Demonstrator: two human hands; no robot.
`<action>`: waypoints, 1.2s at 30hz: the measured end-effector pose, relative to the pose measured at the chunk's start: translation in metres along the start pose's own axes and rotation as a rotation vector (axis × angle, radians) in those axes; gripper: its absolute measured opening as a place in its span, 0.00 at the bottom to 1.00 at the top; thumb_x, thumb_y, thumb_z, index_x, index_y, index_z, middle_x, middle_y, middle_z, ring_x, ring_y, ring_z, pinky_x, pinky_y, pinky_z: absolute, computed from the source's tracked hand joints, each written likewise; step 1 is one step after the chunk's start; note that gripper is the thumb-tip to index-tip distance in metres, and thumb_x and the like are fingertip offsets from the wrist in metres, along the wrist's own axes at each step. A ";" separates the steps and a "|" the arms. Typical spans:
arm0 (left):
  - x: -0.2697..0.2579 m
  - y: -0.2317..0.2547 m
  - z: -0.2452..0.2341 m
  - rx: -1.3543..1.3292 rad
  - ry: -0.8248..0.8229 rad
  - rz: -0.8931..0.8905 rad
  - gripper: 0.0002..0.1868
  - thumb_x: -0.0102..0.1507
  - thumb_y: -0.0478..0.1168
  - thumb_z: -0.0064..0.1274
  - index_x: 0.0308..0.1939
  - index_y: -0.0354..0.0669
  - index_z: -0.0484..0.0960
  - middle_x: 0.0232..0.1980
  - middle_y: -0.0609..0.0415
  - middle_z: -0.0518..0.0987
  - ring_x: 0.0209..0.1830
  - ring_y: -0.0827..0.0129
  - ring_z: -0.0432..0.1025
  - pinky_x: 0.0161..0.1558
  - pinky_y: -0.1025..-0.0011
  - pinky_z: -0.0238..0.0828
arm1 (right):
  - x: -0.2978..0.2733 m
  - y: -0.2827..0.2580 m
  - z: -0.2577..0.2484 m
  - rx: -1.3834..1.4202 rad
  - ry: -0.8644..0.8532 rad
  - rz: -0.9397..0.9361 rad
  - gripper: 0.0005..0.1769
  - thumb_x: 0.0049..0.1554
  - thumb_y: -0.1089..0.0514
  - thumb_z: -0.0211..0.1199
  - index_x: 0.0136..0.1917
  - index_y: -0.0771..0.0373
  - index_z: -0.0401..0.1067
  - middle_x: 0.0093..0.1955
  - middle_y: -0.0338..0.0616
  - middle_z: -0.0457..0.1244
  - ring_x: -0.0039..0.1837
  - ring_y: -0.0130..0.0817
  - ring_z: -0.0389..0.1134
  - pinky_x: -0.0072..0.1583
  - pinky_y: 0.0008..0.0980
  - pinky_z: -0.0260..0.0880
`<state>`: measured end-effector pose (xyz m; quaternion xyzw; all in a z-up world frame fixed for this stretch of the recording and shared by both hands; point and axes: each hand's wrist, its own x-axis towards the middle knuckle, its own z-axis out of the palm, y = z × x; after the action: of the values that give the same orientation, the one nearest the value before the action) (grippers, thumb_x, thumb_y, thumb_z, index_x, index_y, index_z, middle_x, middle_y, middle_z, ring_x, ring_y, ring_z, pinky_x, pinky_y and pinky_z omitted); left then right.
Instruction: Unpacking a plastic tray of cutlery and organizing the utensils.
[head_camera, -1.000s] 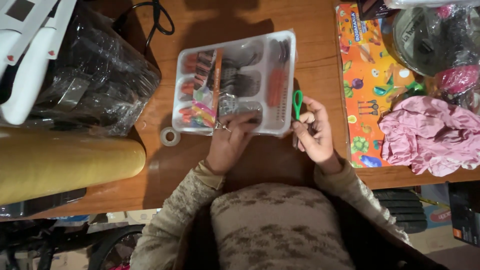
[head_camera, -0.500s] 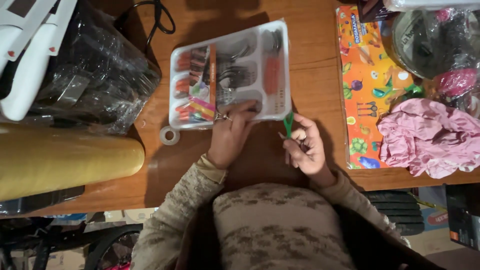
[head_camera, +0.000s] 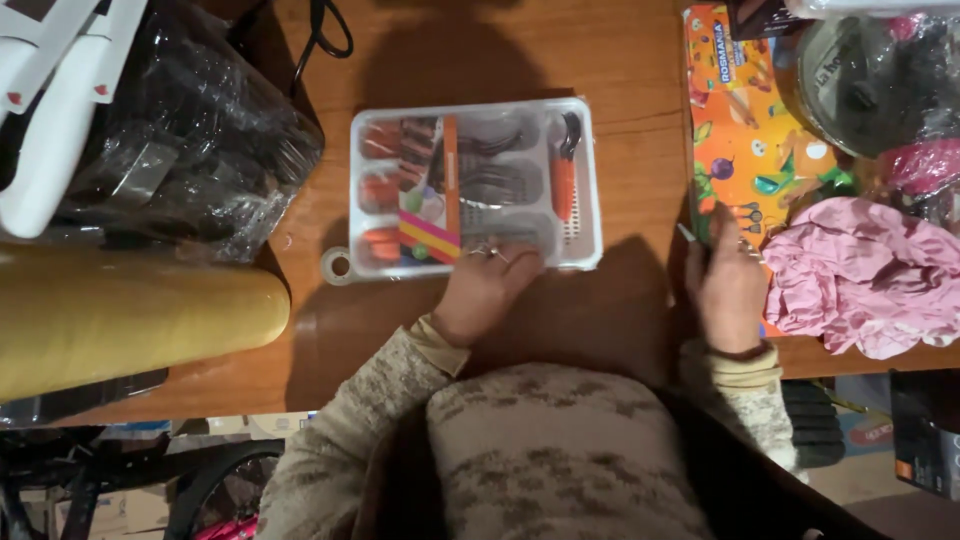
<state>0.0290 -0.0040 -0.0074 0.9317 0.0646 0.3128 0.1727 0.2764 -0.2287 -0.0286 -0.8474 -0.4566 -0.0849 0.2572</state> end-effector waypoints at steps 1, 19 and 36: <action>-0.003 0.001 0.004 0.024 -0.045 0.026 0.08 0.61 0.36 0.59 0.44 0.44 0.81 0.50 0.57 0.80 0.46 0.58 0.75 0.46 0.60 0.71 | -0.002 0.008 0.001 -0.063 -0.079 0.136 0.31 0.63 0.61 0.63 0.77 0.68 0.61 0.59 0.61 0.69 0.49 0.62 0.70 0.49 0.52 0.70; -0.041 -0.017 -0.078 0.069 0.036 -0.293 0.33 0.53 0.52 0.72 0.57 0.43 0.79 0.65 0.47 0.74 0.68 0.49 0.69 0.59 0.54 0.73 | 0.029 -0.077 0.005 0.352 -0.227 -0.547 0.20 0.51 0.59 0.73 0.57 0.63 0.77 0.62 0.49 0.68 0.71 0.48 0.65 0.74 0.51 0.64; -0.048 -0.006 -0.076 -0.048 -0.059 -0.292 0.23 0.54 0.45 0.71 0.49 0.44 0.84 0.60 0.46 0.78 0.63 0.45 0.71 0.66 0.51 0.67 | 0.023 -0.055 -0.045 0.268 -0.368 -0.161 0.08 0.55 0.63 0.70 0.48 0.64 0.76 0.47 0.48 0.70 0.49 0.45 0.72 0.51 0.39 0.71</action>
<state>-0.0553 0.0121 0.0199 0.9168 0.1870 0.2581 0.2405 0.2481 -0.2104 0.0381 -0.7677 -0.5692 0.1123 0.2723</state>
